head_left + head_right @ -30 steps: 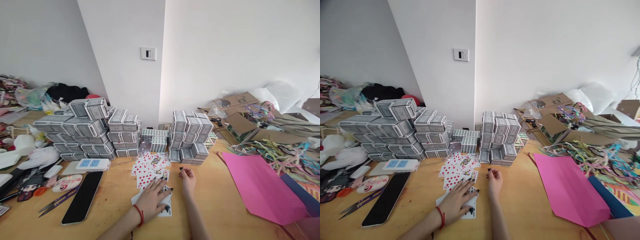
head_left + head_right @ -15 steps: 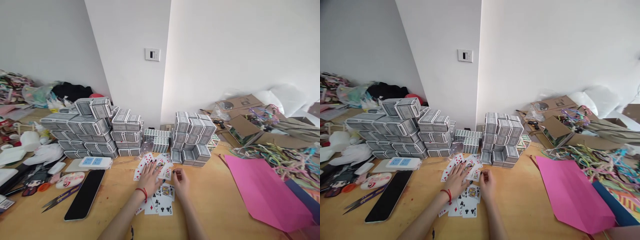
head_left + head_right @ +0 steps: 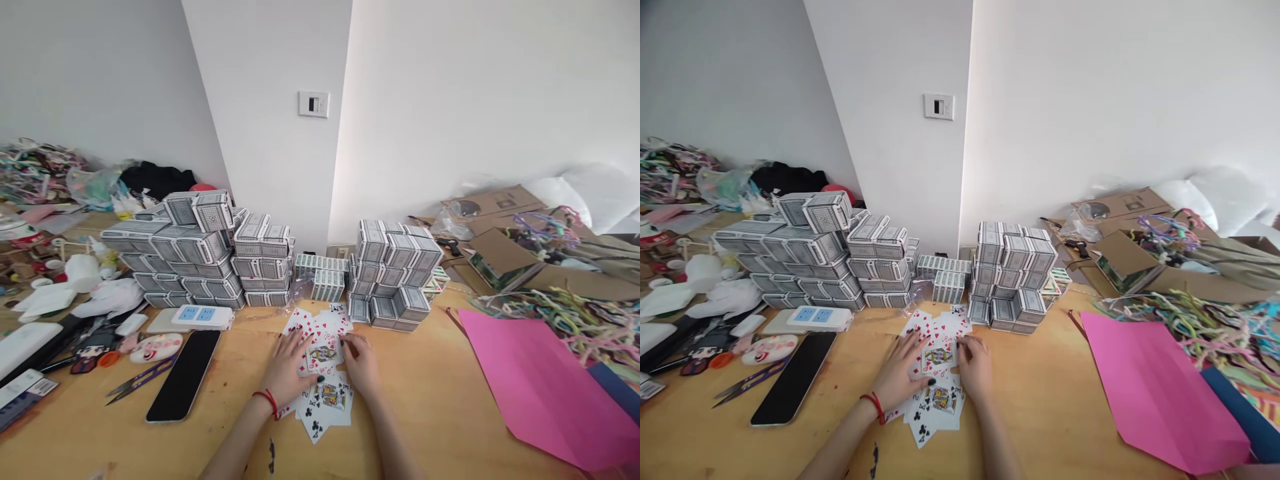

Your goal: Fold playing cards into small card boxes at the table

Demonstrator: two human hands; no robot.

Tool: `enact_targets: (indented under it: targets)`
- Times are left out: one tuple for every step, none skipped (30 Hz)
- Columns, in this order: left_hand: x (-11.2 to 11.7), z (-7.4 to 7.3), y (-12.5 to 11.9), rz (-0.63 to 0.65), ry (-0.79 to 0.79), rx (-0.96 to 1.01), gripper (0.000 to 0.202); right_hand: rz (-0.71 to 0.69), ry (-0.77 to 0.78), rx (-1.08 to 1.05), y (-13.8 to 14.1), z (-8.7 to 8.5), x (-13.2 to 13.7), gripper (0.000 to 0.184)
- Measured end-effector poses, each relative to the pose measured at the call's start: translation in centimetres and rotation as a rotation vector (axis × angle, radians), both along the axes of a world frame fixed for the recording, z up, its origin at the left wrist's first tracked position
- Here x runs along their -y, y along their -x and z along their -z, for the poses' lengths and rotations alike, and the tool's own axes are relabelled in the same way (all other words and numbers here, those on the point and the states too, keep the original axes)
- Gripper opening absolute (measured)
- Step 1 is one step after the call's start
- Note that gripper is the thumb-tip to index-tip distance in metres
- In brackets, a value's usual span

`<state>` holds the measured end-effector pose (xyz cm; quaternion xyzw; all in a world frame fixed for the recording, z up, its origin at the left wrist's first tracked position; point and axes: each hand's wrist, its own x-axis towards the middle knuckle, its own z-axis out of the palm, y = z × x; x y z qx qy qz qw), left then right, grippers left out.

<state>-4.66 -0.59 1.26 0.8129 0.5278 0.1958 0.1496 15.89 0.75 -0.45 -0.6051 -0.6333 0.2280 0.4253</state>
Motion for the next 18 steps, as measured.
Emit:
enact_targets:
  targets:
    - [0.2,0.1,-0.2,0.026,-0.006,-0.037,0.074,0.014,0.007,-0.032,-0.1,0.1,-0.1,0.022]
    - [0.2,0.2,-0.5,0.038,-0.019,-0.060,0.071,0.023,0.011,-0.056,-0.2,0.3,-0.2,0.022]
    - [0.3,0.2,-0.9,0.046,-0.030,-0.071,0.065,0.027,0.012,-0.068,-0.3,0.4,-0.3,0.021]
    - [0.2,0.3,-1.2,0.059,-0.035,-0.077,0.059,0.029,0.011,-0.076,-0.4,0.5,-0.3,0.021]
    - [0.1,0.4,-1.5,0.076,-0.039,-0.076,0.054,0.034,0.011,-0.089,-0.4,0.6,-0.3,0.021]
    - [-0.1,0.5,-1.7,0.086,-0.043,-0.069,0.050,0.040,0.011,-0.105,-0.5,0.7,-0.3,0.021]
    - [-0.3,0.5,-1.8,0.091,-0.046,-0.057,0.047,0.049,0.012,-0.121,-0.5,0.8,-0.3,0.022]
    - [-0.6,0.6,-1.8,0.088,-0.053,-0.038,0.044,0.058,0.014,-0.139,-0.5,0.9,-0.3,0.023]
    - [-0.8,0.7,-1.8,0.081,-0.061,-0.012,0.042,0.066,0.016,-0.156,-0.6,1.0,-0.3,0.024]
    - [-0.9,0.7,-1.8,0.076,-0.063,0.017,0.040,0.073,0.018,-0.173,-0.6,1.1,-0.3,0.025]
    - [-1.1,0.8,-1.7,0.066,-0.066,0.050,0.038,0.078,0.020,-0.188,-0.6,1.2,-0.3,0.025]
    - [-1.2,0.8,-1.7,0.054,-0.063,0.083,0.035,0.081,0.020,-0.202,-0.6,1.2,-0.3,0.025]
    - [-1.3,0.8,-1.6,0.040,-0.056,0.119,0.033,0.081,0.020,-0.216,-0.6,1.3,-0.3,0.026]
    - [-1.4,0.7,-1.6,0.022,-0.048,0.161,0.032,0.082,0.017,-0.229,-0.7,1.4,-0.3,0.026]
    - [-1.5,0.6,-1.7,0.003,-0.045,0.210,0.031,0.084,0.015,-0.239,-0.6,1.4,-0.3,0.026]
    - [-1.6,0.5,-1.8,-0.020,-0.046,0.264,0.030,0.091,0.010,-0.248,-0.6,1.5,-0.3,0.027]
    - [-1.8,0.4,-1.9,-0.036,-0.049,0.282,0.032,0.104,0.002,-0.256,-0.6,1.5,-0.2,0.027]
    - [-2.0,0.3,-2.2,-0.051,-0.054,0.299,0.035,0.118,-0.006,-0.264,-0.6,1.4,-0.2,0.028]
